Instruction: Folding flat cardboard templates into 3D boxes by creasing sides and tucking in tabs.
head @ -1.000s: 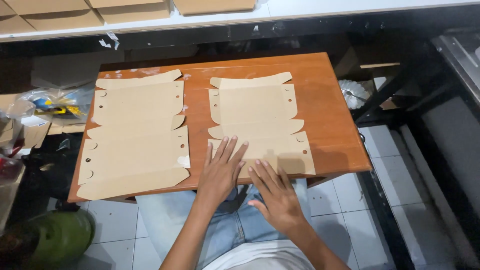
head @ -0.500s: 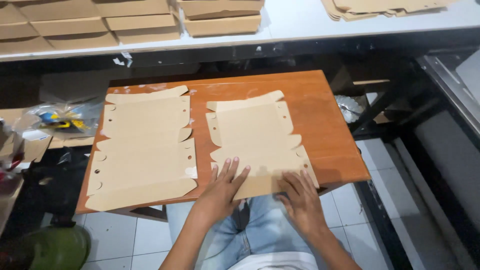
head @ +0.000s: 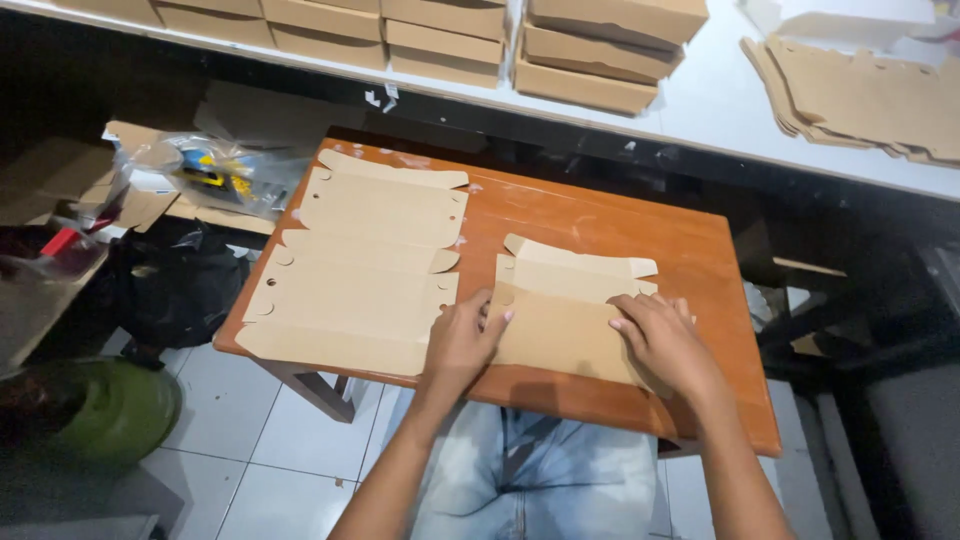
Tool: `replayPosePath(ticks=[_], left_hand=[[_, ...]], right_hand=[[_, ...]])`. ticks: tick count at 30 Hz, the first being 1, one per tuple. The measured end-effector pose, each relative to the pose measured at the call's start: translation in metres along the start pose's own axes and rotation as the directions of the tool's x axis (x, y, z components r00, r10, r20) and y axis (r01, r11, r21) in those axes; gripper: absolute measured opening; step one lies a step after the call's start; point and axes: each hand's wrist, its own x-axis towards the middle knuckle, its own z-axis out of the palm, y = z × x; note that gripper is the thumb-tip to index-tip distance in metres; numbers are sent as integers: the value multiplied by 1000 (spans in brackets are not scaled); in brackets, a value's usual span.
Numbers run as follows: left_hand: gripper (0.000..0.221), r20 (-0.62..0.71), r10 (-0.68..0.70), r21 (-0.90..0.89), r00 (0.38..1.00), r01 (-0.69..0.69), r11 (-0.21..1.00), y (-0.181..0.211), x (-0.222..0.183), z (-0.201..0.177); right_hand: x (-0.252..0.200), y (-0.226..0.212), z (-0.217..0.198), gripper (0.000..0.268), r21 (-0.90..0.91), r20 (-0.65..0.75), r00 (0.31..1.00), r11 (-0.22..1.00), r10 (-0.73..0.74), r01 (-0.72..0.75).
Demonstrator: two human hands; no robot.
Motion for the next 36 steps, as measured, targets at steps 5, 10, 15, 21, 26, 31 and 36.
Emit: replayPosePath(ticks=[5, 10, 15, 21, 26, 31, 36], left_hand=[[76, -59, 428, 395, 902, -372, 840, 42, -23, 18], [62, 314, 358, 497, 880, -473, 727, 20, -1, 60], [59, 129, 492, 578, 861, -469, 668, 3, 1, 84], [64, 273, 306, 602, 912, -410, 685, 16, 0, 56], [77, 443, 125, 598, 888, -397, 697, 32, 4, 42], [82, 447, 133, 573, 884, -398, 717, 38, 0, 38], [77, 432, 198, 568, 880, -436, 698, 26, 2, 47]], right_hand=[[19, 0, 24, 36, 204, 52, 999, 979, 8, -19], [21, 2, 67, 36, 80, -84, 993, 994, 84, -78], [13, -38, 89, 59, 17, -54, 998, 1000, 23, -22], [0, -15, 76, 64, -15, 62, 975, 977, 213, -212], [-32, 39, 74, 65, -65, 54, 919, 920, 390, -387], [-23, 13, 97, 61, -132, -78, 932, 923, 355, -362], [-7, -53, 110, 57, -111, -238, 971, 993, 5, -32]])
